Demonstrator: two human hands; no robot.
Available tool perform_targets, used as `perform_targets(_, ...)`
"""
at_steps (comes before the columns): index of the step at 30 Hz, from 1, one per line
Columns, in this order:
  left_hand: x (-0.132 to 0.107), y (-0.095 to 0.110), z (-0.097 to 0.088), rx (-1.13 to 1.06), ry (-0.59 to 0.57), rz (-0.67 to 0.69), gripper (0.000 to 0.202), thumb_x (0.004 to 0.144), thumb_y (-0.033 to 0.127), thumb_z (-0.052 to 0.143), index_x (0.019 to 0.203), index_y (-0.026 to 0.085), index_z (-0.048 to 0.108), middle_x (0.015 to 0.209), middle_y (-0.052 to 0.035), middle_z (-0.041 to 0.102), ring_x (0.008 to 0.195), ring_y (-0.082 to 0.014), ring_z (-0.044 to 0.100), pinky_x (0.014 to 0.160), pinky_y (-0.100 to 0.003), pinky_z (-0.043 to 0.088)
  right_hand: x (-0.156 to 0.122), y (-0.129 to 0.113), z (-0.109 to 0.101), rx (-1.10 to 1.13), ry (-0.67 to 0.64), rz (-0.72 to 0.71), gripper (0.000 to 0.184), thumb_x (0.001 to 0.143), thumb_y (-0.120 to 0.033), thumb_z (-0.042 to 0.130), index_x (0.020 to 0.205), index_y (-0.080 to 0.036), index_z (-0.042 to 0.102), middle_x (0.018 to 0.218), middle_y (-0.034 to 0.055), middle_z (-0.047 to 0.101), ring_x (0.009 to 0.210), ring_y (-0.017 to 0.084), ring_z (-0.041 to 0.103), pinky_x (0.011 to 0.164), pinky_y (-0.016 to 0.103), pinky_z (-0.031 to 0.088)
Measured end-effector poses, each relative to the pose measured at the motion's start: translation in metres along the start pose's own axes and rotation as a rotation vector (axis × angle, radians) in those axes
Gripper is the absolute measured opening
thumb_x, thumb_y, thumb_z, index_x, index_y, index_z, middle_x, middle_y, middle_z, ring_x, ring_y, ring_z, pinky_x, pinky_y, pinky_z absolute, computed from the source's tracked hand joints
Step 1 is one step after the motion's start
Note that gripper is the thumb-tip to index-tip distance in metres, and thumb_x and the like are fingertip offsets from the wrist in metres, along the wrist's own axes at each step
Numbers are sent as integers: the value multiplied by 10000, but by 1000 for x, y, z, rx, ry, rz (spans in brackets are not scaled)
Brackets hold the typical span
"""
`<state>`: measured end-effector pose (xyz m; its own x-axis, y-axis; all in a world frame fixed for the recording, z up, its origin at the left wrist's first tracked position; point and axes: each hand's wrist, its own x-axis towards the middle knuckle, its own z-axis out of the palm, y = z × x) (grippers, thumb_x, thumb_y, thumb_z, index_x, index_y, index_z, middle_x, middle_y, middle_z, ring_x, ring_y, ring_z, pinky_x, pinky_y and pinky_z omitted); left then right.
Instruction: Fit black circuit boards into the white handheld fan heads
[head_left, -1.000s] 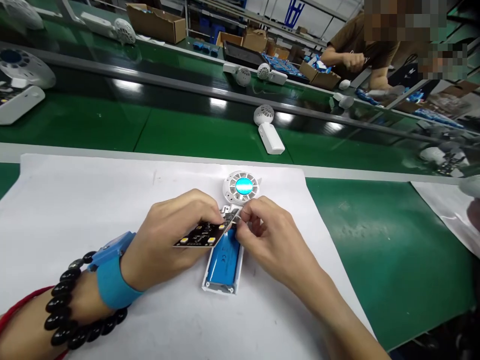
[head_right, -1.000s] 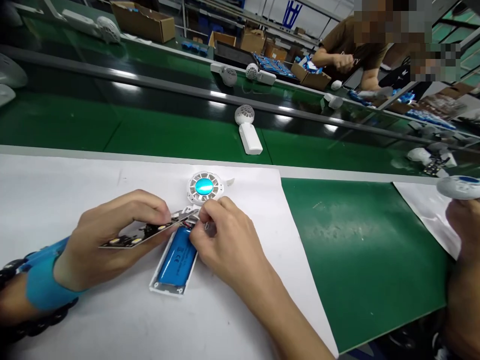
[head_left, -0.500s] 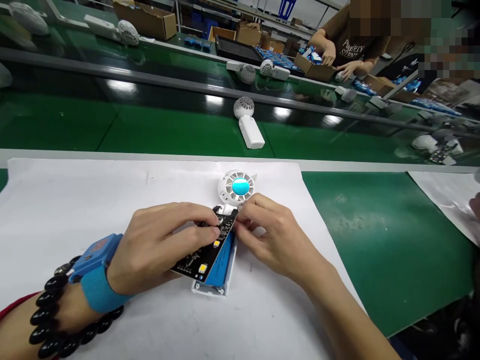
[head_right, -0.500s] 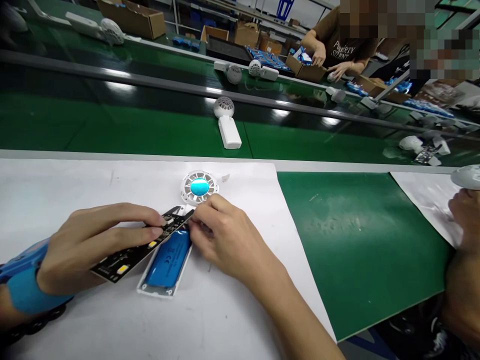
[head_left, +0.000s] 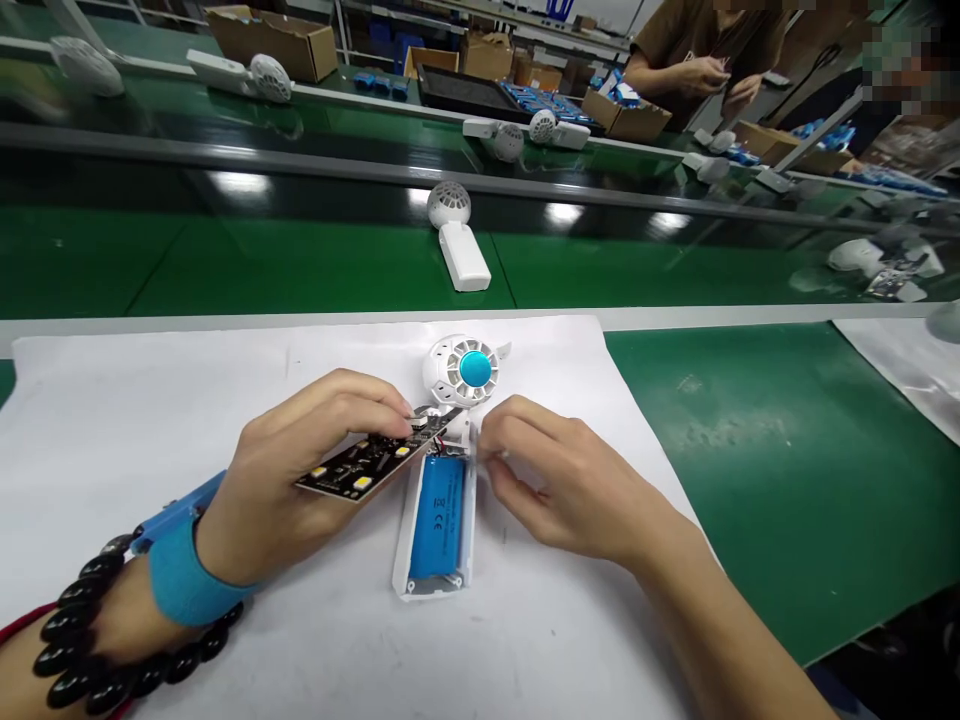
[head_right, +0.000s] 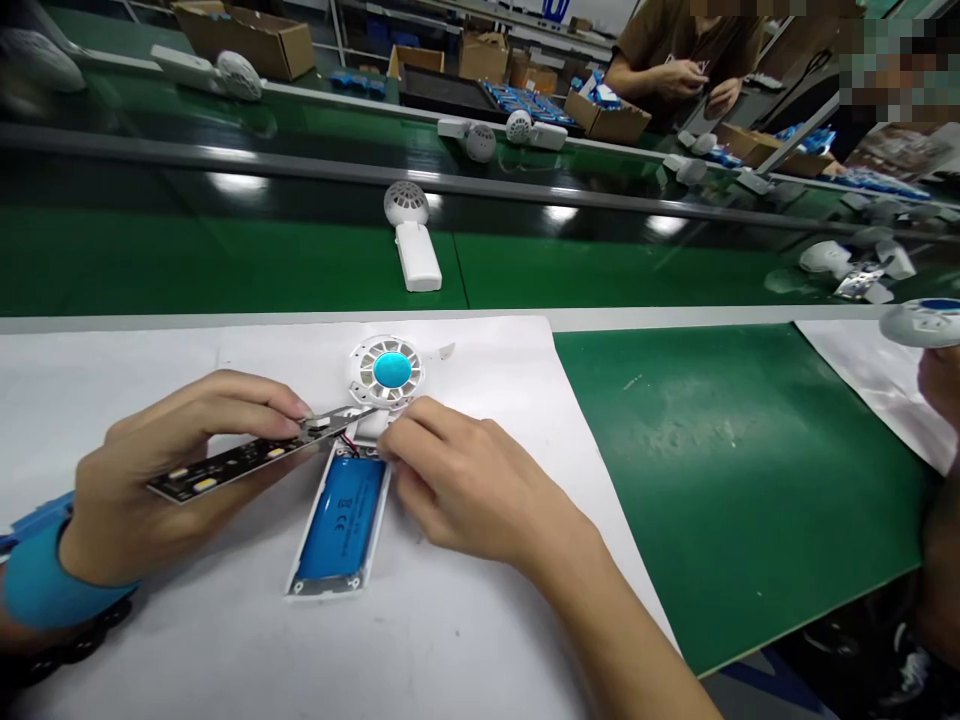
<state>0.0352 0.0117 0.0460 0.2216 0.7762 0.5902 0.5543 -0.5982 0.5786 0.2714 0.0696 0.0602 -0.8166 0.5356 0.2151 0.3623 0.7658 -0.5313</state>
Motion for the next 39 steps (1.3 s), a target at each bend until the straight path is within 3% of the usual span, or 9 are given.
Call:
perform_targets(5, 1, 5, 3, 4, 21, -22, 270, 849, 50, 627, 1070, 194, 574, 995, -35, 628, 944, -140, 627, 812, -245, 544, 0, -13, 4, 207, 178, 67, 285, 821, -81, 524, 1060, -220, 590, 1007, 36, 609, 867, 176, 588, 707, 314, 486)
perform_targets(9, 6, 12, 5, 40, 7, 33, 238, 871, 32, 552, 1044, 196, 549, 988, -35, 620, 917, -114, 625, 792, -208, 545, 4, -33, 7, 676, 100, 311, 413, 918, -457, 619, 1287, -291, 537, 794, -27, 602, 655, 134, 546, 573, 261, 455)
perform_targets(12, 7, 12, 7, 1, 27, 65, 291, 878, 19, 536, 1112, 191, 515, 1039, -54, 627, 991, -122, 625, 848, -219, 552, 5, -39, 8, 982, 90, 472, 610, 802, -676, 671, 1273, -295, 599, 844, 11, 620, 661, 142, 560, 541, 247, 471)
perform_targets(17, 5, 7, 9, -54, 69, 18, 262, 891, 82, 606, 1114, 178, 509, 1052, -53, 643, 1053, -139, 605, 897, -255, 538, -6, -32, 6, 1299, 123, 627, 424, 827, -582, 678, 1144, -305, 724, 936, 72, 692, 679, 192, 618, 550, 312, 561)
perform_targets(22, 4, 3, 9, -11, -5, -188, 232, 853, 244, 690, 1036, 160, 576, 1007, -48, 654, 902, -168, 606, 762, -314, 515, -23, -24, 4, 1306, 173, 789, 344, 824, -466, 630, 1117, -336, 756, 906, 111, 718, 648, 218, 635, 496, 314, 551)
perform_targets(25, 3, 1, 12, 33, -78, -147, 132, 888, 271, 649, 959, 161, 663, 951, -32, 669, 844, -172, 590, 737, -330, 471, -26, -24, 6, 1272, 209, 786, 281, 805, -405, 652, 1042, -336, 787, 807, 124, 714, 562, 201, 603, 390, 272, 481)
perform_targets(28, 1, 1, 16, 74, -43, -87, 141, 923, 227, 592, 845, 172, 696, 934, -32, 656, 807, -160, 582, 723, -323, 452, -27, -26, 10, 1320, 199, 782, 260, 792, -342, 694, 1035, -333, 787, 753, 116, 686, 534, 175, 569, 350, 239, 422)
perform_targets(35, 2, 3, 17, -170, -71, -150, 128, 956, 149, 542, 950, 160, 669, 985, -3, 700, 857, -116, 641, 722, -240, 524, -20, -38, 27, 1586, 239, 835, 56, 797, -285, 756, 790, -307, 705, 568, -60, 364, 345, 26, 60, 245, 183, 92)
perform_targets(39, 1, 3, 19, -165, -88, -163, 121, 950, 165, 557, 906, 166, 670, 885, 27, 722, 759, -117, 649, 629, -253, 531, -15, -47, 38, 1666, 268, 709, 154, 920, -372, 640, 796, -285, 665, 564, -90, 220, 308, 20, 9, 226, 189, -7)
